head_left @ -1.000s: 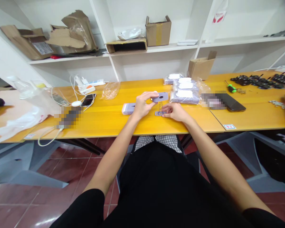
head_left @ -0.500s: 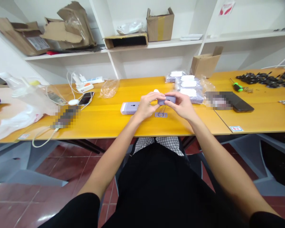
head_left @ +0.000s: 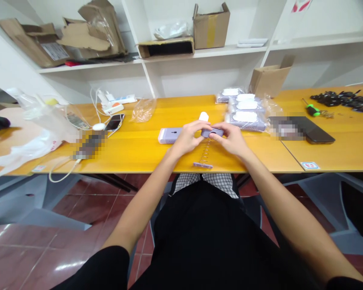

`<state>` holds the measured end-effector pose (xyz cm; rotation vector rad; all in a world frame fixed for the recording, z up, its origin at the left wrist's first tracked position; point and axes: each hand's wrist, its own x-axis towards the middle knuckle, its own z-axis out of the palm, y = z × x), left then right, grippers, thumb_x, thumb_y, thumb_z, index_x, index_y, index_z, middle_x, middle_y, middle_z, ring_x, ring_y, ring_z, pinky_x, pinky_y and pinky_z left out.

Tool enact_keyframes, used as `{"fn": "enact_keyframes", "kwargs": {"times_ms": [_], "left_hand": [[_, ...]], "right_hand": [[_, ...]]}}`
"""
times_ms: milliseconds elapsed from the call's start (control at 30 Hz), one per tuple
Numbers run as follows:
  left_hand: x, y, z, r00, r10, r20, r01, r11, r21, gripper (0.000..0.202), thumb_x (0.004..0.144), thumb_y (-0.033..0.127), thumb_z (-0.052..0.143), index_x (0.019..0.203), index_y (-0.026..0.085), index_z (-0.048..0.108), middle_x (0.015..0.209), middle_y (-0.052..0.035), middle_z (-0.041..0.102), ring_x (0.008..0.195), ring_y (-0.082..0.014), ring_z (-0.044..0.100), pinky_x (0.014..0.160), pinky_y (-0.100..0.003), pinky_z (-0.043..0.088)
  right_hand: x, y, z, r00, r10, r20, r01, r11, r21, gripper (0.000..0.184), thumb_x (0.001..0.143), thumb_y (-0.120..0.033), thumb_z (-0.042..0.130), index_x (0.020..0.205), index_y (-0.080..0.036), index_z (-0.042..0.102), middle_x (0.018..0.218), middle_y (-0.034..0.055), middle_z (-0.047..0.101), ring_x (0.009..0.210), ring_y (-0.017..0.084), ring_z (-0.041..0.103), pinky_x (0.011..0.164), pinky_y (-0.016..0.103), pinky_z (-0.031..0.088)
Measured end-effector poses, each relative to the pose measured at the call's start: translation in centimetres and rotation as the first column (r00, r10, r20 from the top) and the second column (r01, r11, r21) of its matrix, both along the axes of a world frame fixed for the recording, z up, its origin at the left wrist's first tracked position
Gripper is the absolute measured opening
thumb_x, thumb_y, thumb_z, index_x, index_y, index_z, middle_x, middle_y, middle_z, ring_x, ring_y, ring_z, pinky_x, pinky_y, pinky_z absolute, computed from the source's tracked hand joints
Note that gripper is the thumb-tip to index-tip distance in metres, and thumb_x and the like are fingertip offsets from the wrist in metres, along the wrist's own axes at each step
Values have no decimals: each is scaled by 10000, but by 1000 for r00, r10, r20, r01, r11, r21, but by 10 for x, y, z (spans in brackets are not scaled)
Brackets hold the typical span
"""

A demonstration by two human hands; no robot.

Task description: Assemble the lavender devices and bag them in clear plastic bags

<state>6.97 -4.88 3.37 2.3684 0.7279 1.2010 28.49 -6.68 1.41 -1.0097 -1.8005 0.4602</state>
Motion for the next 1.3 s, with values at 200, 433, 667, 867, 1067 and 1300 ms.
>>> {"fn": "enact_keyframes", "kwargs": {"times_ms": [200,433,667,867,1067,1300], "left_hand": [[-17,-9,7,998,56,-30,-57,998,-38,458,885,31,675,1262,288,721,1449,-74,644,1351,-267,611,1088,-460,553],[-17,-23,21,992,121,-28,-124,969,-211,336,978,326,687,1292,206,672,1311,-135,710,1051,-236,733,843,-348,621],[13,-39,7,985,173,-16,-168,925,-341,436,905,326,778,1294,198,628,1331,-150,684,794,-157,730,737,-324,623],[21,-38,-3,958,184,218,-21,806,-591,281,914,278,718,1167,169,662,1192,-133,710,685,-125,688,462,-208,520],[22,-32,-9,915,296,273,-79,798,-598,138,870,242,755,956,151,697,884,-55,719,512,-73,575,407,-196,470],[23,-29,-17,894,293,340,-70,840,-538,153,868,257,754,968,174,674,850,-12,667,435,-63,526,359,-199,413]], "right_hand": [[1,6,-5,995,-86,-41,82,993,-88,305,834,-443,801,1039,-220,764,1041,103,783,938,303,714,941,523,560],[11,18,-5,760,-196,-620,-149,876,-460,414,817,-517,835,1034,-273,580,1082,79,722,810,245,745,849,499,659],[5,19,0,475,-247,-845,-385,805,-451,246,895,-388,769,963,-278,560,952,32,711,916,226,718,880,445,670],[-4,6,4,484,-181,-856,-540,708,-455,148,911,-327,727,956,-282,594,936,17,726,859,201,714,868,403,651],[-11,2,1,646,-114,-754,-461,730,-505,248,928,-431,721,1080,-303,573,983,2,691,759,176,686,683,347,586],[-24,-4,-3,710,-18,-704,-451,756,-474,336,916,-475,721,1160,-302,568,984,7,694,714,150,653,619,295,518]]}}
